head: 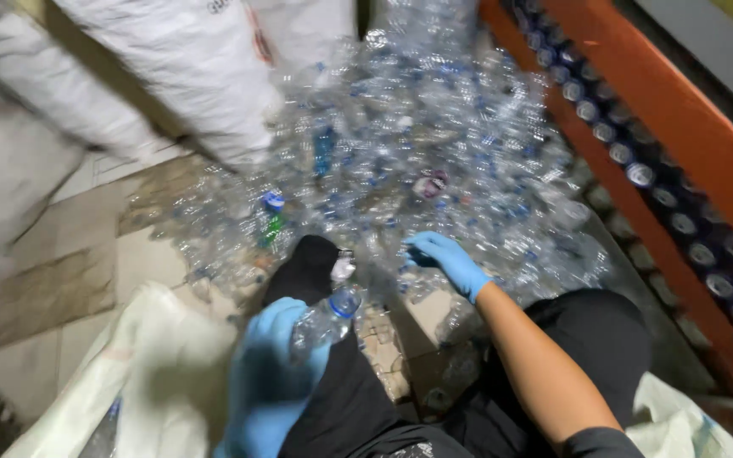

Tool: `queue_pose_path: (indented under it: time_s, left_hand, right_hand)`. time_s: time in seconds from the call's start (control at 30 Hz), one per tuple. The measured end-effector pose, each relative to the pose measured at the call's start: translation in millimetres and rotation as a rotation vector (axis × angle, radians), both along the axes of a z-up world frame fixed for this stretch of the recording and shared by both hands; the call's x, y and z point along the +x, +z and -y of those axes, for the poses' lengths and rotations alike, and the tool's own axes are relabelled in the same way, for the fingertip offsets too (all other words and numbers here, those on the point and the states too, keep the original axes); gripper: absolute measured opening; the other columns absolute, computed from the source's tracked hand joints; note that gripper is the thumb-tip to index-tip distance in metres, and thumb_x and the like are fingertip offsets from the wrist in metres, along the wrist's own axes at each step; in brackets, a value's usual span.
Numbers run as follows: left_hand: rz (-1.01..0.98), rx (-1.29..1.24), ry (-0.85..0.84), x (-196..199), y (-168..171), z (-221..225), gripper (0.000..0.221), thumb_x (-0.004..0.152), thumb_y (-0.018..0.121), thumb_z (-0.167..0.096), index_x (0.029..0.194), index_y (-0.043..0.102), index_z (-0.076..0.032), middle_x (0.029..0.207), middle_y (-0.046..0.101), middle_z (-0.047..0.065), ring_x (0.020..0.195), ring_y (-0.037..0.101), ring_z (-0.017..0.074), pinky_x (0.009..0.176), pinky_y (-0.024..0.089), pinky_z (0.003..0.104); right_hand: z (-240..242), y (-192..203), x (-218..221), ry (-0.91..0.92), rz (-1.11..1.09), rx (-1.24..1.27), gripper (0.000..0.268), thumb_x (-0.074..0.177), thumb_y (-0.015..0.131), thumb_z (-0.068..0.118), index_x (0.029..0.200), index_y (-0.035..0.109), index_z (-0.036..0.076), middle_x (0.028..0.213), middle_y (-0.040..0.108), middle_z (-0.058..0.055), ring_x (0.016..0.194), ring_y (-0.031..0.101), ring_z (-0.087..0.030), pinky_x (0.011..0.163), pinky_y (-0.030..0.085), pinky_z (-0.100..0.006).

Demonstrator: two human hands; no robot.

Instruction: The person sits on the floor and sorts through a large pile of empty plastic water bottles. They pick up individual bottles, crush them by hand, and place them into a large white sack.

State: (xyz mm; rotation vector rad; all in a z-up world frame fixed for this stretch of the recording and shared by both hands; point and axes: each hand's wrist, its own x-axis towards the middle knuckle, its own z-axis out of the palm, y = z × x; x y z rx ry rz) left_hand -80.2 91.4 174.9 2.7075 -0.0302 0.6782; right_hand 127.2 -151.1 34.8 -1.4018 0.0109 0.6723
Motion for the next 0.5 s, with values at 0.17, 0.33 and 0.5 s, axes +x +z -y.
queue_pose_path:
  time_s: [0.17,0.33,0.5]
  left_hand:
    - [-0.089,0.055,0.190,-61,76,-38,0.025,0.068,0.072,-0.026,0.093,0.070,-0.022,0.092,0.071,0.000,0.089,0.071,0.0266,0.072,0.053,0.043]
    - [0.105,0.431,0.539,-130,102,-56,0.037,0.072,0.073,-0.020,0.108,0.068,-0.023,0.097,0.070,-0.001,0.087,0.069,0.0284,0.070,0.054,0.045]
    - [0.007,0.600,0.760,-181,107,-81,0.029,0.089,0.074,-0.038,0.099,0.059,-0.016,0.083,0.057,0.007,0.075,0.061,0.0291,0.061,0.045,0.043]
  right_hand:
    - [-5,-29,1,0.107,0.039,-0.171,0.033,0.093,0.065,0.028,0.117,0.072,0.007,0.111,0.074,-0.013,0.103,0.070,-0.024,0.101,0.054,-0.035]
    - [-1,-79,13,0.230,0.069,-0.203,0.032,0.098,0.062,0.024,0.120,0.070,0.001,0.112,0.073,-0.019,0.101,0.070,-0.030,0.099,0.055,-0.039]
    - [17,-159,51,0.308,-0.003,-0.356,0.035,0.109,0.048,0.024,0.129,0.067,0.001,0.126,0.072,-0.028,0.112,0.068,-0.044,0.099,0.047,-0.047]
